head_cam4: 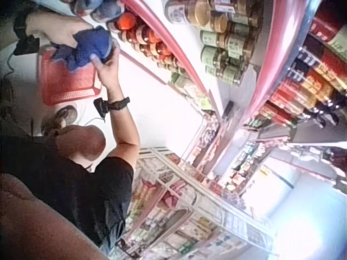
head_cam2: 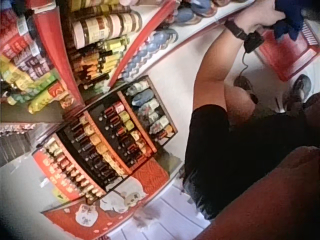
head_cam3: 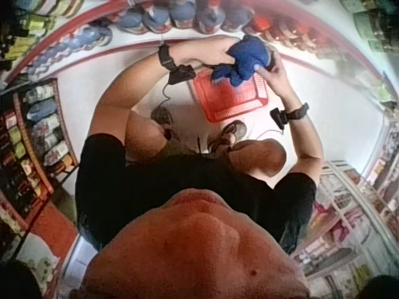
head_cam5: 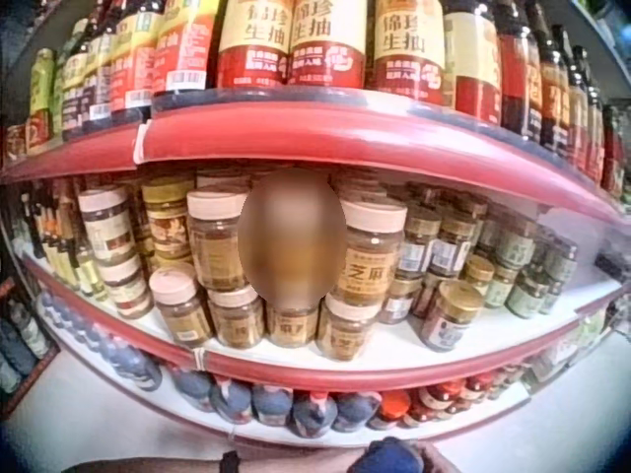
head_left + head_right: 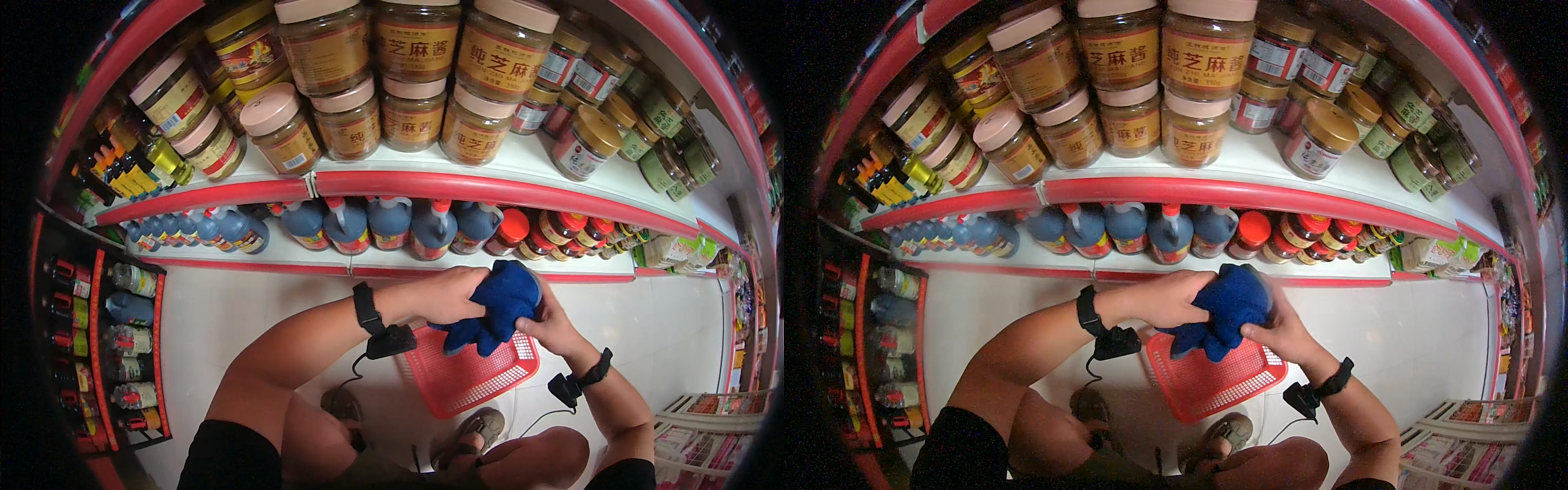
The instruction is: The person wipes jars of sesame paste with a blue cloth by hand and places them in a red basket.
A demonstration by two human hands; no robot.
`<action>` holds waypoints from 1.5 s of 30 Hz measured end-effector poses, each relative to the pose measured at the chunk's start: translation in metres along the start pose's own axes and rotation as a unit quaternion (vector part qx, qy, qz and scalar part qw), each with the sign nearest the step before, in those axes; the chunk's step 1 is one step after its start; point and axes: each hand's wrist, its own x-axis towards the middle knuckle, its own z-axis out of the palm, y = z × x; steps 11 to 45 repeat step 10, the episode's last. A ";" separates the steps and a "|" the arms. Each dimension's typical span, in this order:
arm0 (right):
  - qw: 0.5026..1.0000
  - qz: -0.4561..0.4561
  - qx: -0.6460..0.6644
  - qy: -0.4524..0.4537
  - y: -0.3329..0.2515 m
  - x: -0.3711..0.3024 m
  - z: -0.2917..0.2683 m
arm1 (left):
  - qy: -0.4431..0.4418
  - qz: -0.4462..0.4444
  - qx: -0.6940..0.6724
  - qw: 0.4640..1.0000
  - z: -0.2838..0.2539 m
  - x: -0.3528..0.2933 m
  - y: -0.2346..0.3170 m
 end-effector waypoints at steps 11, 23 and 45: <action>0.984 0.128 -0.064 -0.108 0.053 -0.005 -0.042 | -0.259 -0.155 -0.140 0.943 0.003 -0.004 -0.003; 0.984 0.128 -0.064 -0.108 0.053 -0.005 -0.042 | -0.259 -0.155 -0.140 0.943 0.003 -0.004 -0.003; 0.984 0.128 -0.064 -0.108 0.053 -0.005 -0.042 | -0.259 -0.155 -0.140 0.943 0.003 -0.004 -0.003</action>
